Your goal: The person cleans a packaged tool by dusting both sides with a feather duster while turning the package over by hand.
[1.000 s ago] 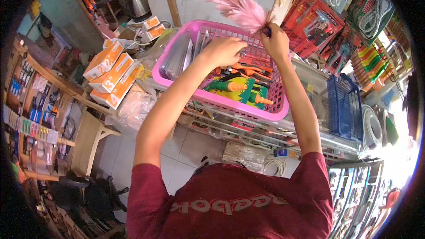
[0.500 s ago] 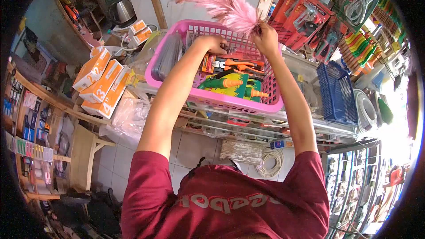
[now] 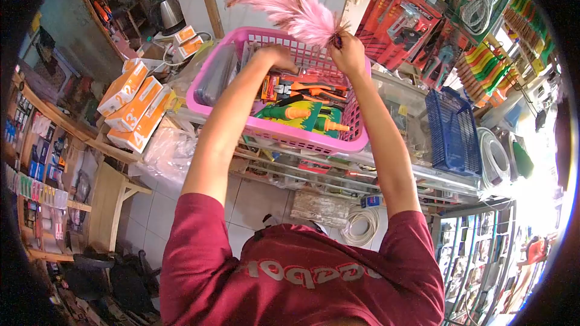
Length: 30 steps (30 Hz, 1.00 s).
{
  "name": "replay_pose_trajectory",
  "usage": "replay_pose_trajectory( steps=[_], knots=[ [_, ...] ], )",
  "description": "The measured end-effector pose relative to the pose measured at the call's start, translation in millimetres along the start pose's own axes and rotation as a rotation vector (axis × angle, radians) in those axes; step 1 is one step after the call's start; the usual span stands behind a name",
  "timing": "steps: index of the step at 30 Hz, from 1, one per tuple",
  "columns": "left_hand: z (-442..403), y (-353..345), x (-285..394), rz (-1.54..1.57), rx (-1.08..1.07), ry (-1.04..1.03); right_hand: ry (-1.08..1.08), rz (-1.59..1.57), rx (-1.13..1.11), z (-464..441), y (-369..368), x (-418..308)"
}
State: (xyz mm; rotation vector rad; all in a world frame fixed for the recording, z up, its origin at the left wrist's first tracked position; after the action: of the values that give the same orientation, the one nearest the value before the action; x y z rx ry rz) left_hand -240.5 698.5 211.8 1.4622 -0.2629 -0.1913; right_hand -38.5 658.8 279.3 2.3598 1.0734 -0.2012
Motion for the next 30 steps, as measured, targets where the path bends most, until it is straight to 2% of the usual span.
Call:
replay_pose_trajectory(
  steps=[4, 8, 11, 15, 18, 22, 25, 26, 27, 29, 30],
  knots=[
    [-8.8, -9.2, -20.1, 0.257, -0.186, -0.022, -0.023, -0.036, -0.017, -2.4, -1.8, 3.0],
    [4.8, 8.7, -8.1, 0.092, -0.191, -0.026, -0.015, -0.102, 0.018, -6.0, -1.8, 6.3],
    [10.1, 17.9, -9.3, 0.233, -0.11, 0.002, -0.068, -0.123, -0.023, -7.6, -2.8, 7.6],
    [29.6, 40.2, -0.2, 0.364, 0.245, -0.072, -0.099, -0.176, 0.02, -10.5, -8.7, 11.5],
    [45.8, 68.9, 23.0, -0.033, 0.579, -0.204, -0.104, -0.288, 0.129, -10.4, -9.5, 17.0],
    [73.5, 88.0, 49.2, -0.221, 0.754, -0.361, -0.058, -0.175, 0.175, -9.1, 5.1, 5.6],
    [112.0, 106.8, 67.8, -0.303, 0.912, -0.497, -0.015, -0.22, 0.308, -9.5, 25.8, -13.6],
    [128.2, 118.3, 75.1, -0.263, 0.939, -0.526, -0.082, -0.218, 0.303, -8.1, 31.5, -16.0],
    [144.2, 128.7, 81.6, -0.355, 0.882, -0.429, -0.154, -0.339, 0.351, -7.6, 21.0, -2.6],
    [177.1, 143.9, 89.5, -0.525, 0.758, -0.209, -0.278, -0.079, 0.251, -15.7, 42.3, -10.9],
    [197.9, 150.6, 86.9, -0.504, 0.777, -0.138, -0.248, -0.145, 0.29, -20.7, 55.1, -17.7]
  ],
)
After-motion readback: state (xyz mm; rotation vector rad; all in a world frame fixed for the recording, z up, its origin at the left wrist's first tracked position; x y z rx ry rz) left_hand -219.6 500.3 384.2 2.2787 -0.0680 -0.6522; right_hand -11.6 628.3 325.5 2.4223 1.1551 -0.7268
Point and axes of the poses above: each hand's wrist, its own z-axis away from the middle knuckle, its own y-axis out of the back of the hand, x = y × z, the point moved 4 cm from there along -z, towards the middle knuckle, and after that the axes turned 11 degrees about x, right-handed, at the moved point
